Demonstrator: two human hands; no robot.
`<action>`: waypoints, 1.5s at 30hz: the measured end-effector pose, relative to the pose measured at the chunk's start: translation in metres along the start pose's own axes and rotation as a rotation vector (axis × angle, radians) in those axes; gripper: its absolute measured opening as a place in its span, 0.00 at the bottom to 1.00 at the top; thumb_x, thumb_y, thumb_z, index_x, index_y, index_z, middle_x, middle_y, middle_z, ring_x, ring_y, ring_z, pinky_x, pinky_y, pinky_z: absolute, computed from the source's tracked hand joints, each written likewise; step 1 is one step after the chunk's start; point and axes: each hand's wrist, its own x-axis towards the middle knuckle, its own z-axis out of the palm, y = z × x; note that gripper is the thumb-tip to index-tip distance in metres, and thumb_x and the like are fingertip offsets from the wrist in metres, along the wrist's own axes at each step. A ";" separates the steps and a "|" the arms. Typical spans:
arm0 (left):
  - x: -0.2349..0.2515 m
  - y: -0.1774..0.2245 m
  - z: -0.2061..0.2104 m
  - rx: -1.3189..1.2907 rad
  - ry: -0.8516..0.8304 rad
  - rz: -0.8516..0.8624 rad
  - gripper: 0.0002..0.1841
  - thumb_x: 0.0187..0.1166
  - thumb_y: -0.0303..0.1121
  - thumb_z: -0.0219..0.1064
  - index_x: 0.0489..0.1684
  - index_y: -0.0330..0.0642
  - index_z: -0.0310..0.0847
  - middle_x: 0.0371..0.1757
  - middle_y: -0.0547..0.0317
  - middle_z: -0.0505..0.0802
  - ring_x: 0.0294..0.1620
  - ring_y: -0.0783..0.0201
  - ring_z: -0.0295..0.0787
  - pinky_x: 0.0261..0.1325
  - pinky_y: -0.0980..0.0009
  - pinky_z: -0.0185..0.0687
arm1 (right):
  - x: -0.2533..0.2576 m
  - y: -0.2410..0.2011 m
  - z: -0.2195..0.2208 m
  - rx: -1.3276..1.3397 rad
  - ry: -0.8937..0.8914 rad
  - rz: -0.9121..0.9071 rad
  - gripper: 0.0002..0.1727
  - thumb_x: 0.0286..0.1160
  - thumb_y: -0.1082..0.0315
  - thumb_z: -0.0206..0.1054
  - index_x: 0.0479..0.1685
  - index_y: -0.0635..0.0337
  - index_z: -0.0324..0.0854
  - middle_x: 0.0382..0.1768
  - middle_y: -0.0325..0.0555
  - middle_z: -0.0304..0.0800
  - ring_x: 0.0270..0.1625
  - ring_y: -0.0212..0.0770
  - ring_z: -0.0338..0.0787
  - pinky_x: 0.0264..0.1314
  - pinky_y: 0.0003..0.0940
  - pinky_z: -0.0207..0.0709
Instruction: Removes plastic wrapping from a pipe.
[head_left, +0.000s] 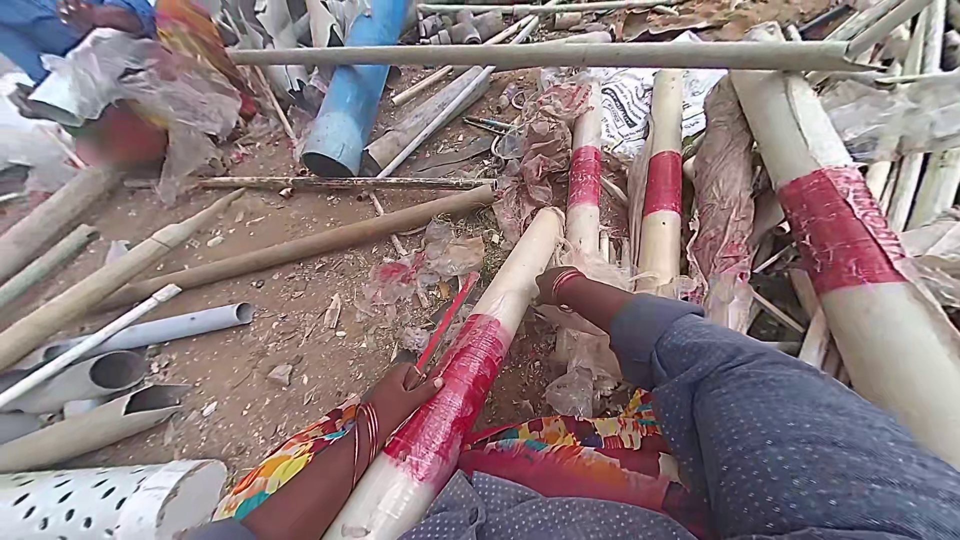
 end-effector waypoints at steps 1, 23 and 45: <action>0.000 0.001 -0.001 -0.002 -0.001 -0.008 0.21 0.79 0.46 0.72 0.45 0.33 0.76 0.36 0.52 0.82 0.37 0.59 0.78 0.47 0.56 0.76 | 0.001 0.000 0.004 -0.006 0.053 0.013 0.26 0.92 0.56 0.57 0.68 0.73 0.79 0.69 0.73 0.82 0.75 0.70 0.80 0.72 0.70 0.70; 0.004 0.004 -0.012 0.015 -0.113 -0.005 0.28 0.80 0.51 0.71 0.49 0.27 0.79 0.57 0.35 0.84 0.58 0.45 0.81 0.66 0.48 0.74 | 0.047 0.049 -0.013 0.245 0.084 -0.040 0.27 0.91 0.56 0.59 0.69 0.76 0.78 0.66 0.76 0.83 0.70 0.71 0.83 0.77 0.69 0.66; -0.009 0.002 -0.018 0.082 -0.105 0.182 0.31 0.88 0.52 0.58 0.64 0.25 0.80 0.74 0.30 0.80 0.75 0.36 0.77 0.75 0.36 0.70 | -0.071 -0.064 -0.035 0.112 0.192 -0.247 0.23 0.90 0.58 0.60 0.70 0.68 0.80 0.60 0.63 0.91 0.66 0.58 0.89 0.77 0.57 0.72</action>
